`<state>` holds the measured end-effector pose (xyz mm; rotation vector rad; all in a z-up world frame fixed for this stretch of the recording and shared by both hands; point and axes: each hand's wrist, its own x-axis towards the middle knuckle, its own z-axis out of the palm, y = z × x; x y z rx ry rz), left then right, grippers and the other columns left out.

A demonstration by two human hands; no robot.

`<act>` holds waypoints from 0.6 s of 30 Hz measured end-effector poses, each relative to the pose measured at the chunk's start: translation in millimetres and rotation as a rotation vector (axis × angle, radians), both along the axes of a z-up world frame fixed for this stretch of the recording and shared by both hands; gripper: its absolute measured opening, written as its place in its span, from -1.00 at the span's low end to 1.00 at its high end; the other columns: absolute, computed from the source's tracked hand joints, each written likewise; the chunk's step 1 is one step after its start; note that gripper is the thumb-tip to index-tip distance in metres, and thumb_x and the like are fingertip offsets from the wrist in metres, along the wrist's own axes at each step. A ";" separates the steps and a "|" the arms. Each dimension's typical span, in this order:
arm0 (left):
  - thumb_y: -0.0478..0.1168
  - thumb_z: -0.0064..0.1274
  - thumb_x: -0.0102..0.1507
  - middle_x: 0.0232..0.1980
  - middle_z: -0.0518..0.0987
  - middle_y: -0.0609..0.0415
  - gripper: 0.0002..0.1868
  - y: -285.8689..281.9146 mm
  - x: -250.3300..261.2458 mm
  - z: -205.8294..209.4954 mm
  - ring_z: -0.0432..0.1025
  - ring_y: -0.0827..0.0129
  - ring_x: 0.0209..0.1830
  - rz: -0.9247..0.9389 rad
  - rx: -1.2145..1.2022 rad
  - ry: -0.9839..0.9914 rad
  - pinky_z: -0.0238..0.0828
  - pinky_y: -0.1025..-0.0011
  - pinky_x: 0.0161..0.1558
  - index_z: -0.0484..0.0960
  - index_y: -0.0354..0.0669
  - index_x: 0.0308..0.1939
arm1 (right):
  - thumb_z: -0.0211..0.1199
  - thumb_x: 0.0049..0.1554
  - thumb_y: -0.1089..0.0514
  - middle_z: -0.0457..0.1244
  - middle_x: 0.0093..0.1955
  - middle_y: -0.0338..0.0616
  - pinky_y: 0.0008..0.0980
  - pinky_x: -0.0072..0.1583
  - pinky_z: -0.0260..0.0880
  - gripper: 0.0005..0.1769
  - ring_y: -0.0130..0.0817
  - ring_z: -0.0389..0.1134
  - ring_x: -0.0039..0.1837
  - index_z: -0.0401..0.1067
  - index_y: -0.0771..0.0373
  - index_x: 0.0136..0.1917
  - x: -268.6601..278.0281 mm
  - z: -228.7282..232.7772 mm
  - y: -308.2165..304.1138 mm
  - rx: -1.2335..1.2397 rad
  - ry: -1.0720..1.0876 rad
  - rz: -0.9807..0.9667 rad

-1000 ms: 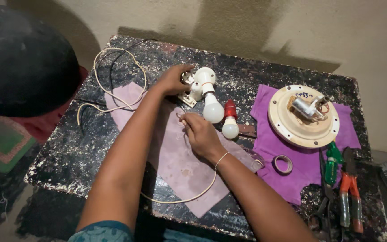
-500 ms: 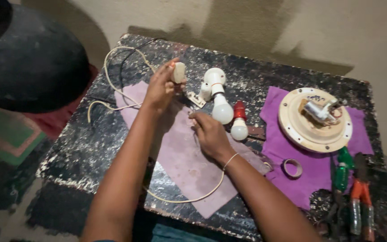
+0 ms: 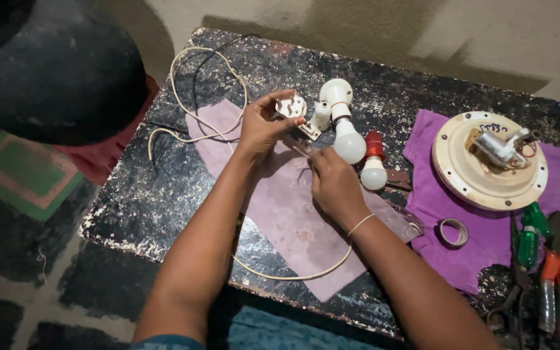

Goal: The person uses pliers to strip a wire and then uses a screwdriver to connect the wire to a light socket. They tighten the screw terminals to secure the connection.

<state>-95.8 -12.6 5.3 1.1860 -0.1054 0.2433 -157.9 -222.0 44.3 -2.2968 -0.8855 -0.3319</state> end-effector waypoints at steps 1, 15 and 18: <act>-0.54 0.36 0.09 0.17 0.61 -0.04 -0.36 -1.0 -0.7 3.7 0.55 0.44 -0.04 0.019 0.030 -0.008 0.60 0.43 0.00 0.57 -0.31 0.26 | 0.16 0.08 0.37 0.29 -0.02 0.12 0.01 0.05 0.39 -0.68 0.16 0.37 0.01 0.46 0.33 0.12 -0.2 0.8 0.5 -0.003 -0.019 0.006; -0.58 -0.05 0.11 0.16 0.56 -0.15 -0.09 -7.2 -15.2 27.3 0.57 0.21 -0.05 -0.336 -0.310 -0.021 0.58 0.36 -0.05 0.21 -0.22 0.59 | 0.25 0.04 0.29 0.31 -0.12 -0.01 -0.09 -0.08 0.42 -0.71 0.00 0.40 -0.10 0.51 0.28 0.07 -6.0 12.8 -1.2 -0.147 -0.138 -0.028; -0.61 -0.11 0.18 0.19 0.51 -0.15 -0.11 -9.3 -13.5 22.0 0.54 0.20 -0.02 -0.305 -0.287 -0.013 0.56 0.34 -0.05 0.17 -0.19 0.63 | 0.27 0.02 0.28 0.31 -0.13 -0.02 -0.09 -0.10 0.41 -0.70 -0.03 0.40 -0.11 0.52 0.29 0.06 -6.6 11.1 -2.3 -0.142 -0.151 -0.013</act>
